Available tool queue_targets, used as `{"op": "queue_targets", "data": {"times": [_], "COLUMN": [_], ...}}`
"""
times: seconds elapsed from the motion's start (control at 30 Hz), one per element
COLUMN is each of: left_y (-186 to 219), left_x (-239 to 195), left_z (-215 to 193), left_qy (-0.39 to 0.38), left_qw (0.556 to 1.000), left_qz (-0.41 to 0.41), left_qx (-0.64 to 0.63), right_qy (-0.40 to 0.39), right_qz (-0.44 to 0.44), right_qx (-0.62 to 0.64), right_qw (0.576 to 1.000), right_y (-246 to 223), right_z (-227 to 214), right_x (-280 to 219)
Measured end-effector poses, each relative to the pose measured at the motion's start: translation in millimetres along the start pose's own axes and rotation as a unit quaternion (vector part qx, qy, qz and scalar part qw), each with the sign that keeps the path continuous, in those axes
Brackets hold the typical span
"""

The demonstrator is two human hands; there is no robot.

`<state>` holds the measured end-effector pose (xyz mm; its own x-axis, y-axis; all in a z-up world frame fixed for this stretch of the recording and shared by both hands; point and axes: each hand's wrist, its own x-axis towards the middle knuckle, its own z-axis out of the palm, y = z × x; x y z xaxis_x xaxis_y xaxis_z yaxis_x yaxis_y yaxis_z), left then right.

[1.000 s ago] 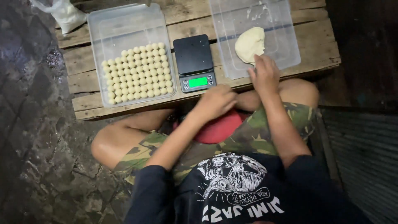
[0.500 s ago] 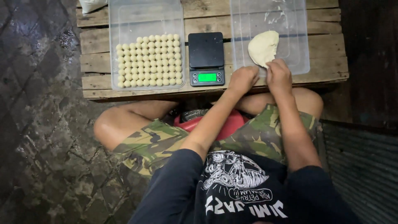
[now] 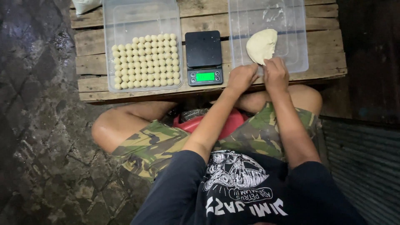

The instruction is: The person portions dough into small balls, weighs each piece on a digital scale, and places them into a plastic container. The person repeats this process multiple times, ensuring each ball is uniform in size.

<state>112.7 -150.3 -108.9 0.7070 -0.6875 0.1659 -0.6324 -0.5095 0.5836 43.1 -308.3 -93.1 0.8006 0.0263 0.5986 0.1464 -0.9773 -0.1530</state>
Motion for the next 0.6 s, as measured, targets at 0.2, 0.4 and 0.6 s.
{"op": "queue_targets", "data": {"times": [0.2,0.4,0.6], "left_y": [0,5,10], "left_x": [3,3,1], "left_z": [-2,-10,-17], "left_qy": [-0.023,-0.032,-0.049], "left_qw": [0.999,0.999,0.998], "left_qz": [-0.014,-0.032,-0.045], "left_qx": [-0.023,-0.028,-0.012], "right_qy": [-0.044,-0.058,0.02], "right_qz": [0.136,0.488,0.472], "right_qx": [0.122,0.461,0.673], "right_qw": [0.982,0.738,0.57], "right_y": [-3,3,-32], "right_z": [-17,-30,-76], "right_x": [-7,-13,13]}}
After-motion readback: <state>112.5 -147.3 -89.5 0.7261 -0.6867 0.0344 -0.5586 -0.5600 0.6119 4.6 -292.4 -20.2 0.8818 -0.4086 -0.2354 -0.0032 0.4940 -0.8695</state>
